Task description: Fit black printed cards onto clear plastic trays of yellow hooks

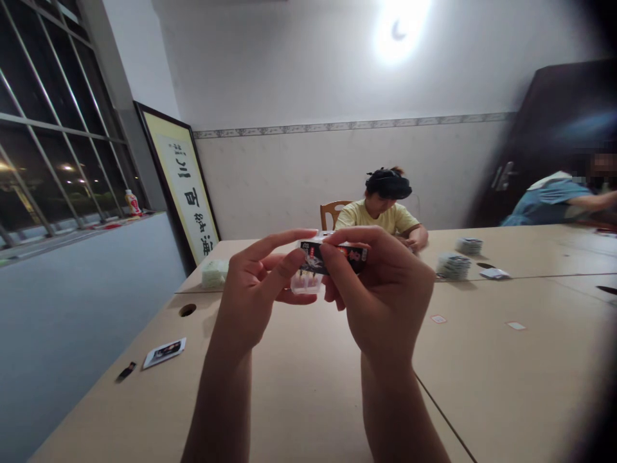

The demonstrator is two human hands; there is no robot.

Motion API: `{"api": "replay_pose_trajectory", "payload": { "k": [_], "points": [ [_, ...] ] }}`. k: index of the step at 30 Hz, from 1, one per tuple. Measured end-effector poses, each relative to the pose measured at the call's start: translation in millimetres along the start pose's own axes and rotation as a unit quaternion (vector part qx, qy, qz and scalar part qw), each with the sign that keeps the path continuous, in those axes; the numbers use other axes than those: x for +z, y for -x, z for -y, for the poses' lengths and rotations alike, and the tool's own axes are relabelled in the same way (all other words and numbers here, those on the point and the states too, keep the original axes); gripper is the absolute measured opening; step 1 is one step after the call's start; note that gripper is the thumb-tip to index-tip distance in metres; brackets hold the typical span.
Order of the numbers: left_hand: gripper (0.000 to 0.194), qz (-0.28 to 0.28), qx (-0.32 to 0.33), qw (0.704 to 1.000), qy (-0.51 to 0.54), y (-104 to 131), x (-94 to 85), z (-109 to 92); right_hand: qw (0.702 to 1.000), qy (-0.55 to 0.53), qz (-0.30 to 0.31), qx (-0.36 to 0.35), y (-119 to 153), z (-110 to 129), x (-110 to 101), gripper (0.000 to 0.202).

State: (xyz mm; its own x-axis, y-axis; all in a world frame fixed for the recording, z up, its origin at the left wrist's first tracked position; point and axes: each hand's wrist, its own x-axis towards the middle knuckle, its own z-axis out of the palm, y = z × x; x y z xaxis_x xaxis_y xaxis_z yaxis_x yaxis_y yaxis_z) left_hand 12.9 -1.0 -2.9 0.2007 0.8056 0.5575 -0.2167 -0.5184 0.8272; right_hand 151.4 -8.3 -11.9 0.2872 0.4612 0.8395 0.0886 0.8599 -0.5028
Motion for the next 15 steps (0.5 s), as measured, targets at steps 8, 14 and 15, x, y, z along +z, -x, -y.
{"api": "replay_pose_trajectory", "payload": {
  "k": [8,14,15],
  "points": [
    [0.026,0.001,-0.003,1.0,0.009,-1.2,0.3,0.6,1.0,0.01,-0.002,0.0,-0.1,0.1,-0.1,0.006],
    [0.024,0.002,0.001,1.0,0.01,-1.2,0.6,-0.6,1.0,0.003,-0.002,0.003,-0.5,0.2,-0.2,0.007],
    [0.024,0.002,0.002,1.0,0.008,-1.2,0.6,-0.6,1.0,0.002,-0.001,0.003,-0.4,0.0,-0.4,0.007]
  ]
}}
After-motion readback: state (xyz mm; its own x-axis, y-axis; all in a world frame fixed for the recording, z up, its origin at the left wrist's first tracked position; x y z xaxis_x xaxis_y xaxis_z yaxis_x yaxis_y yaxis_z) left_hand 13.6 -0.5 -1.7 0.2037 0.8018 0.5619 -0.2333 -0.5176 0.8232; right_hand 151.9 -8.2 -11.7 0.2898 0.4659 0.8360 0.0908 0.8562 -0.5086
